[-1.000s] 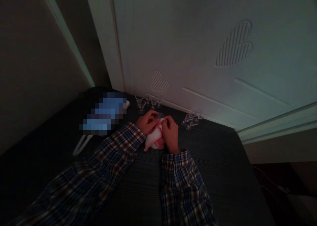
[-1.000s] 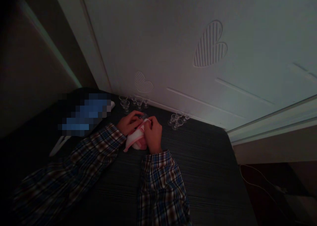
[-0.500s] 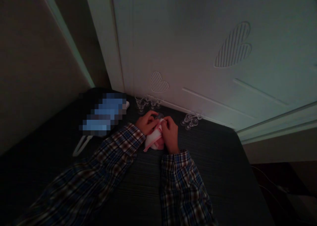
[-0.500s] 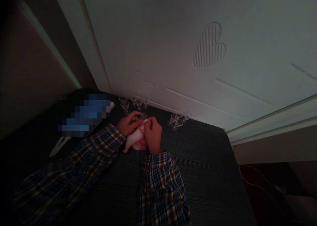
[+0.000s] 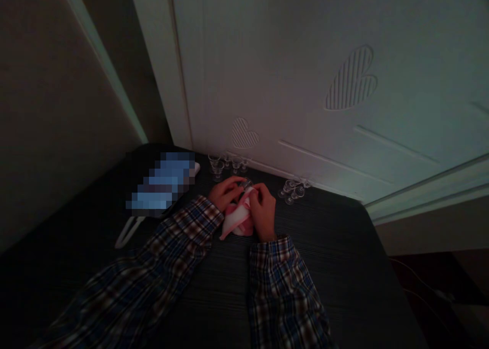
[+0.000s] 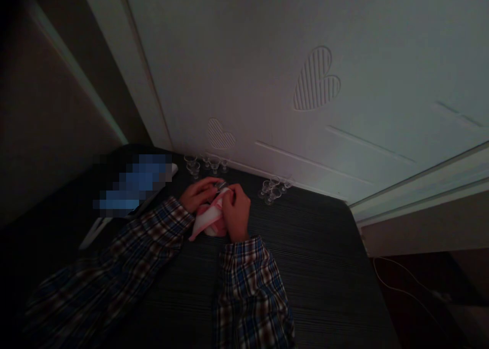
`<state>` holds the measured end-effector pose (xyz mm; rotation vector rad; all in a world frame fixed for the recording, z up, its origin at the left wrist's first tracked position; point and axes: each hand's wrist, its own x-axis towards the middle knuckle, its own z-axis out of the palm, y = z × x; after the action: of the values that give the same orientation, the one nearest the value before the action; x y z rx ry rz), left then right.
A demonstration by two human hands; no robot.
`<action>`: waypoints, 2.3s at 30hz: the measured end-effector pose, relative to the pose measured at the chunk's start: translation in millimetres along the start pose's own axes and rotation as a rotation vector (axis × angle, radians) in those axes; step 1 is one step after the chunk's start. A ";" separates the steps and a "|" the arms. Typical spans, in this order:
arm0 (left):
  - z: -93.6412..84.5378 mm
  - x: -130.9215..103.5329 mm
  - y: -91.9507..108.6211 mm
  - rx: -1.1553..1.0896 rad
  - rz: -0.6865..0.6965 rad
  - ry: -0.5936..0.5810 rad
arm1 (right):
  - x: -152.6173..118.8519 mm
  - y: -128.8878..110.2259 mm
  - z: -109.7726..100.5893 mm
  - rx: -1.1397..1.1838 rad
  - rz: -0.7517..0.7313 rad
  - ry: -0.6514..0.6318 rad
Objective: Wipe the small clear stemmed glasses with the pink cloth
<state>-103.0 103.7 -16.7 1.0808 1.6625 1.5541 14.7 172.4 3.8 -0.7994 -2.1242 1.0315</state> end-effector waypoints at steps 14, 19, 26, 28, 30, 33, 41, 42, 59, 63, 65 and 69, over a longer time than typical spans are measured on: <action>1.3 -2.7 2.0 0.097 0.027 0.037 | 0.1 1.5 -0.1 0.029 0.005 0.043; 2.2 -3.3 4.0 0.039 0.006 0.026 | -0.4 0.7 0.7 0.028 0.006 0.042; 1.6 -2.9 -0.3 0.066 0.003 0.034 | -1.0 -2.6 -0.4 0.040 0.002 0.075; 0.0 -3.1 0.7 0.039 0.009 0.020 | -1.1 -2.2 -0.2 0.043 0.006 0.069; -1.6 -3.2 2.3 0.006 0.018 -0.005 | -1.4 -1.4 0.1 0.043 0.009 0.060; -3.1 -3.0 3.2 -0.013 0.020 -0.029 | -1.7 -1.2 0.1 0.046 0.009 0.054; 0.6 -2.2 -4.4 0.135 0.029 0.019 | -3.0 -7.1 -1.2 0.082 0.010 0.084; 1.2 -2.5 -4.3 0.126 0.026 0.024 | -3.2 -7.4 -1.1 0.090 0.009 0.080; 0.1 -3.3 4.2 -0.107 -0.061 0.056 | -3.1 -6.7 -1.1 0.064 -0.012 0.057; -0.2 -3.2 8.1 -0.168 -0.077 0.064 | -2.9 -5.2 0.1 0.054 -0.008 0.056; -0.9 -3.3 9.1 -0.184 -0.083 0.069 | -2.8 -4.6 0.6 0.049 -0.004 0.052; -3.0 -3.5 9.4 -0.205 -0.113 0.061 | -2.3 -3.9 1.0 0.046 -0.005 0.035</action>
<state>-102.6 99.0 -7.3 0.8276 1.5365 1.6559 14.5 168.3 5.9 -0.7845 -2.0641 1.0528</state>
